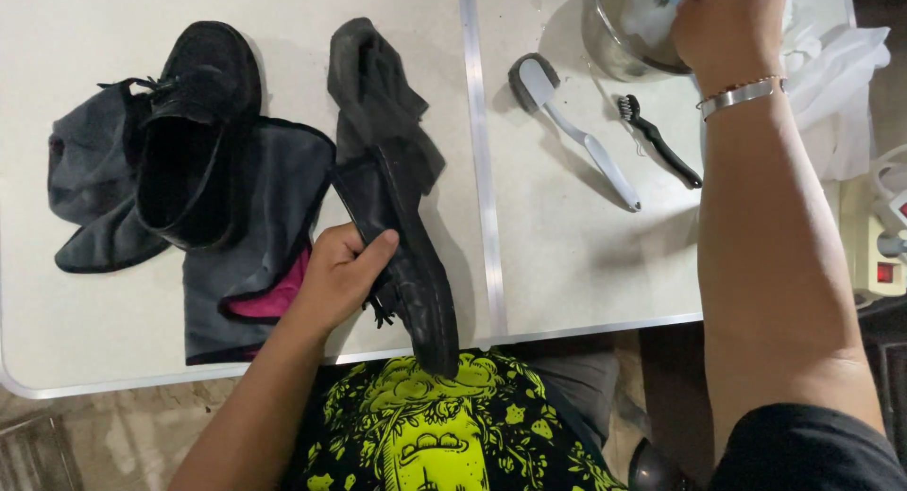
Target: The person cleans a black shoe using a brush and a cloth. They scrub the shoe with the brush, dip it in water, and then wipe the shoe with a cloth. The person handles the shoe, brush, and cloth on a white table.
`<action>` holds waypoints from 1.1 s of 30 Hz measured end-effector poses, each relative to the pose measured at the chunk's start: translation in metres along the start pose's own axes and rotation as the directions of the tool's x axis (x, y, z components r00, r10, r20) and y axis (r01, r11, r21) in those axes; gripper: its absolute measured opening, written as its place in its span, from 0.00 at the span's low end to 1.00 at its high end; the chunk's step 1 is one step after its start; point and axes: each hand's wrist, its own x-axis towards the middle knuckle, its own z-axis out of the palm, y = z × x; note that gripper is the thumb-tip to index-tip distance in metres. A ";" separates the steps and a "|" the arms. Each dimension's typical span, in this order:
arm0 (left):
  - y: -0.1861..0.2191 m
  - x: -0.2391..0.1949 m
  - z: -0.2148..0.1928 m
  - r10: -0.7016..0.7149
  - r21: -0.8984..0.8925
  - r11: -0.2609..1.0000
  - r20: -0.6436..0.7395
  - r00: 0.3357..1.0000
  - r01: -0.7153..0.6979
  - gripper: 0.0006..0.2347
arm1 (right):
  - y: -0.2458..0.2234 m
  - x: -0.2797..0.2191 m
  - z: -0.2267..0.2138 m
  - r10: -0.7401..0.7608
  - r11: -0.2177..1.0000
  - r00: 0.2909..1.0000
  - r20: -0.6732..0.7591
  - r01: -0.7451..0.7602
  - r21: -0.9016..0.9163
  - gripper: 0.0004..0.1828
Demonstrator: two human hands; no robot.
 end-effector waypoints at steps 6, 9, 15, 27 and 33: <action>-0.006 0.004 0.000 0.029 0.079 0.997 -0.018 0.999 -0.027 0.14 | 0.010 -0.002 0.008 -0.052 0.995 0.998 0.026 0.054 -0.089 0.10; -0.016 0.004 0.002 0.096 0.121 0.989 -0.067 0.993 -0.087 0.15 | 0.017 -0.005 0.017 -0.051 0.997 0.997 0.054 0.054 -0.063 0.14; -0.007 0.004 0.004 0.063 0.105 0.993 -0.124 0.990 -0.050 0.13 | 0.043 -0.007 0.023 -0.219 0.962 0.969 0.111 0.234 -0.142 0.08; 0.016 0.012 -0.018 0.036 0.229 0.970 0.194 0.980 -0.081 0.12 | -0.147 -0.114 -0.120 -0.084 0.751 0.996 0.013 0.055 0.658 0.14; 0.011 0.006 -0.027 0.137 -0.095 0.989 0.356 0.924 -0.110 0.11 | -0.246 -0.176 -0.109 -0.302 0.673 0.953 0.025 0.194 0.713 0.09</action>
